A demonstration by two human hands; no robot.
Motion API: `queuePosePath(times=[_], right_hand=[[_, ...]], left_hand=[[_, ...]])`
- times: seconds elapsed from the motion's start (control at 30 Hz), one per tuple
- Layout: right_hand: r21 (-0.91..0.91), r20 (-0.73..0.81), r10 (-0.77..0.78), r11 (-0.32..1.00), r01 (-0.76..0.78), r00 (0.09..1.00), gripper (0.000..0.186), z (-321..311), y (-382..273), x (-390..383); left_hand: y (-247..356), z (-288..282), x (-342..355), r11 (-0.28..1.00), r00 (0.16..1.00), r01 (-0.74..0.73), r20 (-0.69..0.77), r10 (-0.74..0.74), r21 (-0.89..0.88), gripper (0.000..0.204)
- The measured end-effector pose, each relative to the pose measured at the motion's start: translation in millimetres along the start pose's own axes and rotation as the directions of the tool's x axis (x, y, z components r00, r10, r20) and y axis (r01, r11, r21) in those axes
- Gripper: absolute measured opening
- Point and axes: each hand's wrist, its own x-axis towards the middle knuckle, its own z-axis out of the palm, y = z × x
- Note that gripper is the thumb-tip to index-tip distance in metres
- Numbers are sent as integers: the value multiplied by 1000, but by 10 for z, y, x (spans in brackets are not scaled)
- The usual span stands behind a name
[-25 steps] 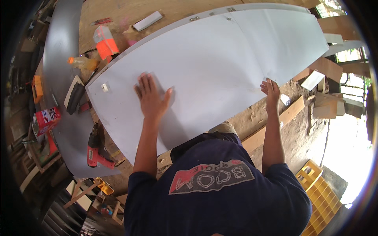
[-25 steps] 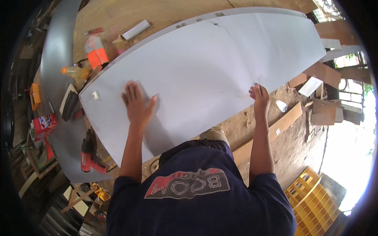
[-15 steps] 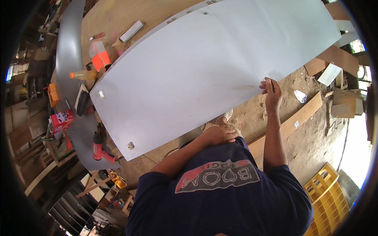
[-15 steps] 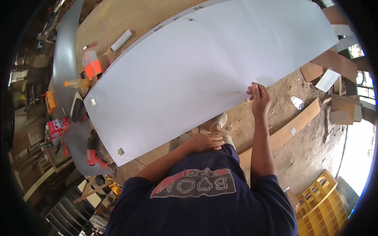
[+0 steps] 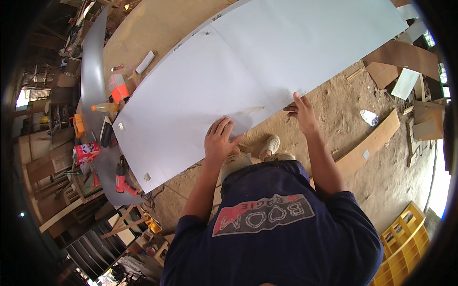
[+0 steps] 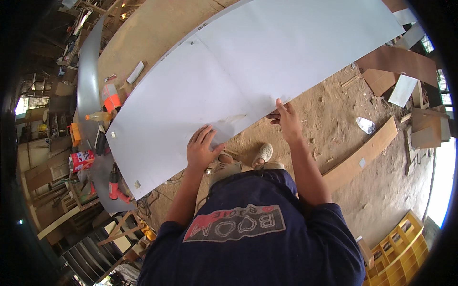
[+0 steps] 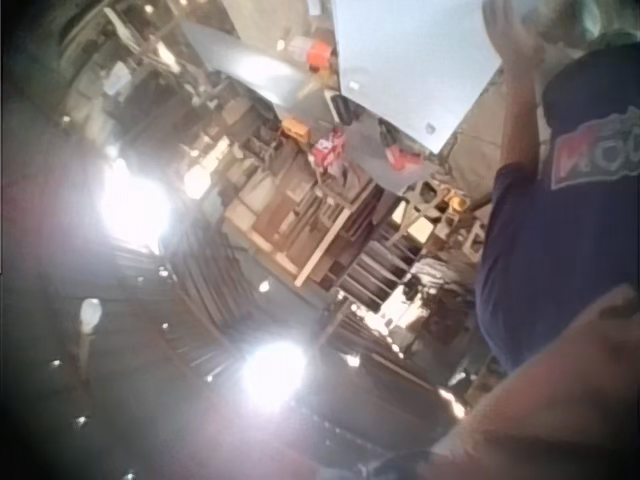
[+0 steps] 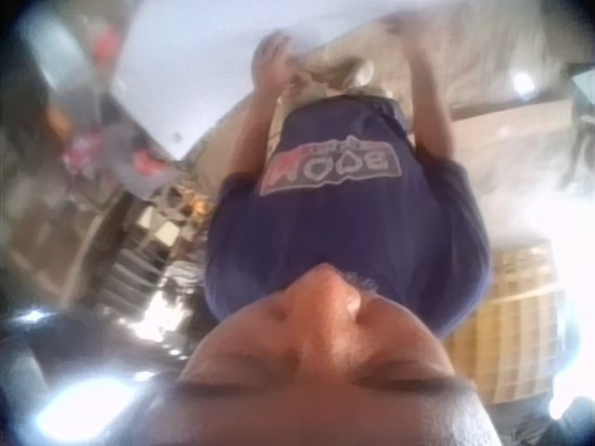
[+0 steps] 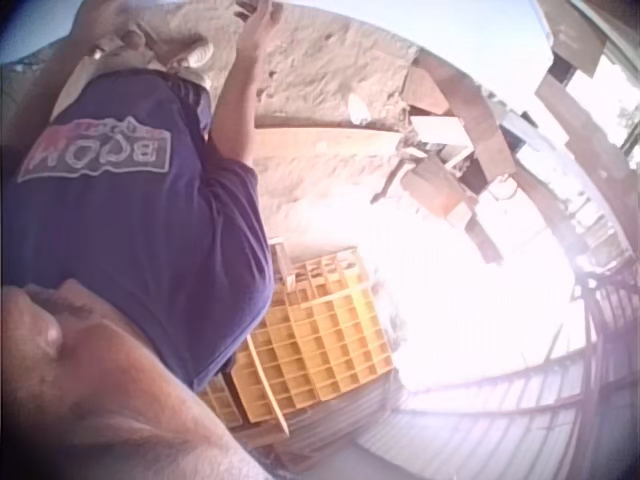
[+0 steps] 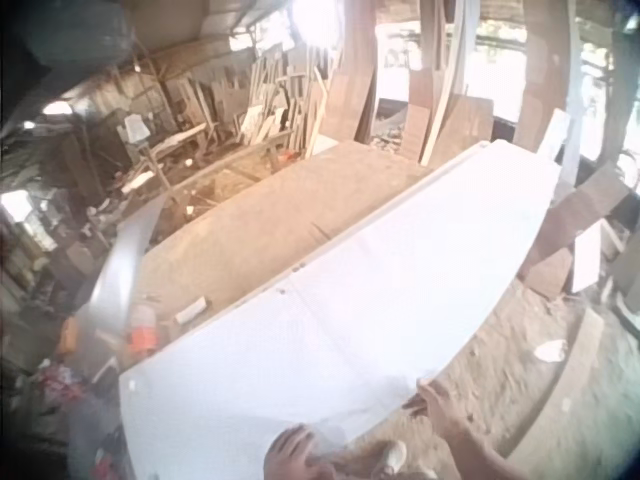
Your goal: The person applies a veneer strip to the edge of a large wooden panel, using a knife to trim the excess material, pressing it down with a block, and then measuring the panel with a square ruler.
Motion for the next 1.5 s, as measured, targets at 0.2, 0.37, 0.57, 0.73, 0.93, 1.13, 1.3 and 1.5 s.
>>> queuePosePath(times=[0.2,0.37,0.57,0.73,0.93,1.13,1.3,1.5], right_hand=[[-13,54,-18,1000,18,998,47,-91,137,-22],[-206,236,40,979,10,971,46,-4,335,-419],[-375,426,80,922,95,901,44,405,766,-601],[-432,429,25,884,181,903,44,780,816,-586],[-497,391,66,855,150,918,39,905,777,-573],[-495,437,29,842,214,899,41,885,1027,-546],[-494,449,26,840,224,893,60,870,1206,-574],[-513,478,8,814,272,878,80,784,1486,-468]], left_hand=[[39,-84,92,997,997,-74,17,74,19,39],[123,-132,140,984,986,-168,4,168,62,30],[229,-87,123,981,981,-186,-39,188,47,22],[62,-385,404,996,916,66,-398,-36,62,14],[-94,-840,275,985,955,123,-258,-150,-117,11],[-167,-632,-694,934,941,308,-88,-328,-181,19],[-316,-685,-1257,862,863,462,-119,-491,-208,18],[-595,-916,-1568,816,797,543,-185,-575,-195,19]])
